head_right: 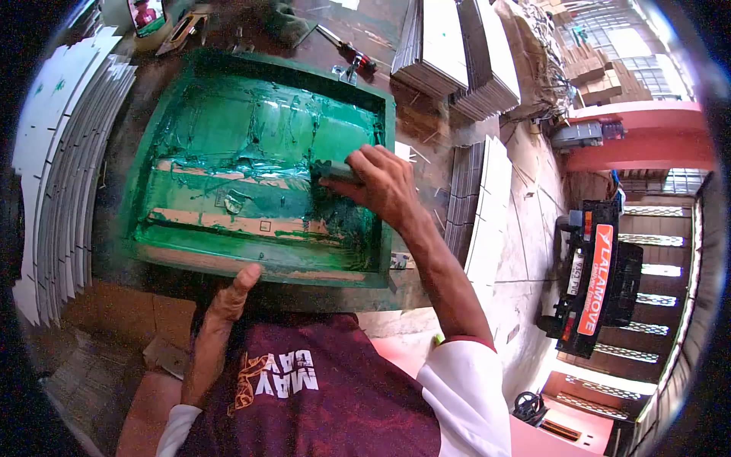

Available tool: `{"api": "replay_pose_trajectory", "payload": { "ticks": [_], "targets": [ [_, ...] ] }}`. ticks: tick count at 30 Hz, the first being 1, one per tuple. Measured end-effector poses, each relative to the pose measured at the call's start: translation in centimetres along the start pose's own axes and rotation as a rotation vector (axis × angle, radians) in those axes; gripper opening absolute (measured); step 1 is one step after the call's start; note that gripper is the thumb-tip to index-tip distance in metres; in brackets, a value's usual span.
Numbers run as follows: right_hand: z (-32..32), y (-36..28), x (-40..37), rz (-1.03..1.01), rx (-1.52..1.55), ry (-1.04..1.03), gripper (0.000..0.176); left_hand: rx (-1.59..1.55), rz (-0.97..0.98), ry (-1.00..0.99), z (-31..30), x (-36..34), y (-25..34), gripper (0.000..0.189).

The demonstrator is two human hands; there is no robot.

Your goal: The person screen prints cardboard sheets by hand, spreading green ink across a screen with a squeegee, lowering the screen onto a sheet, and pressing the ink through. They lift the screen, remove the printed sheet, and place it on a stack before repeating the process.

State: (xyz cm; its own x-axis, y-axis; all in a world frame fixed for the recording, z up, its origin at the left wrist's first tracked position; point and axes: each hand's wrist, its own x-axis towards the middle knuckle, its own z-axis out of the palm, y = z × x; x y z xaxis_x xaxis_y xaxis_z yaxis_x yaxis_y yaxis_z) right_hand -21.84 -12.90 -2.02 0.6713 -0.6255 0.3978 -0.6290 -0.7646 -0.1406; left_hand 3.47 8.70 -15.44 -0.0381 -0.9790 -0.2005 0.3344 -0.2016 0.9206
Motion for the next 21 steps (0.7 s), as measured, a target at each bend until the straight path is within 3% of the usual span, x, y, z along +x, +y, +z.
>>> {"api": "replay_pose_trajectory", "payload": {
  "ticks": [1,2,4,8,11,13,15,16,18,20,21],
  "targets": [
    [-0.2,0.6,0.0,-0.006,-0.005,0.009,0.038,-0.088,-0.050,0.003,-0.2,-0.1,-0.3,0.042],
    [-0.4,1.5,0.2,0.086,0.061,-0.006,0.039,0.358,0.343,-0.041,-1.5,0.0,-3.7,0.048],
    [-2.0,1.8,1.1,0.260,0.158,-0.019,0.037,0.812,0.747,-0.076,-2.1,-0.1,-4.3,0.055],
    [-6.2,-1.1,2.0,0.444,0.163,0.311,0.033,0.275,0.085,-0.066,2.1,-0.1,7.6,0.052],
    [-11.2,-5.0,3.3,0.396,0.036,0.527,0.032,0.007,-0.118,-0.147,4.5,1.7,14.1,0.051],
    [-13.0,-7.8,5.2,0.441,0.180,0.695,0.029,-0.087,-0.094,-0.209,6.2,3.5,18.0,0.051],
    [-15.5,-8.4,6.9,0.529,-0.020,0.597,0.048,-0.149,0.036,-0.230,8.3,5.9,21.5,0.049],
    [-15.1,-9.7,9.7,0.460,-0.006,0.773,0.037,-0.060,0.152,-0.246,8.9,7.4,23.1,0.047],
    [-16.0,-6.4,13.1,0.320,-0.094,0.851,0.034,0.078,0.386,-0.240,10.3,10.1,24.4,0.048],
    [-17.9,-2.6,13.9,0.266,-0.183,0.759,0.036,0.109,0.446,-0.268,10.1,13.2,24.8,0.048],
    [-18.4,-2.5,14.7,0.255,0.028,0.727,0.038,0.365,0.529,-0.343,9.1,15.3,23.8,0.055]
  ]
}}
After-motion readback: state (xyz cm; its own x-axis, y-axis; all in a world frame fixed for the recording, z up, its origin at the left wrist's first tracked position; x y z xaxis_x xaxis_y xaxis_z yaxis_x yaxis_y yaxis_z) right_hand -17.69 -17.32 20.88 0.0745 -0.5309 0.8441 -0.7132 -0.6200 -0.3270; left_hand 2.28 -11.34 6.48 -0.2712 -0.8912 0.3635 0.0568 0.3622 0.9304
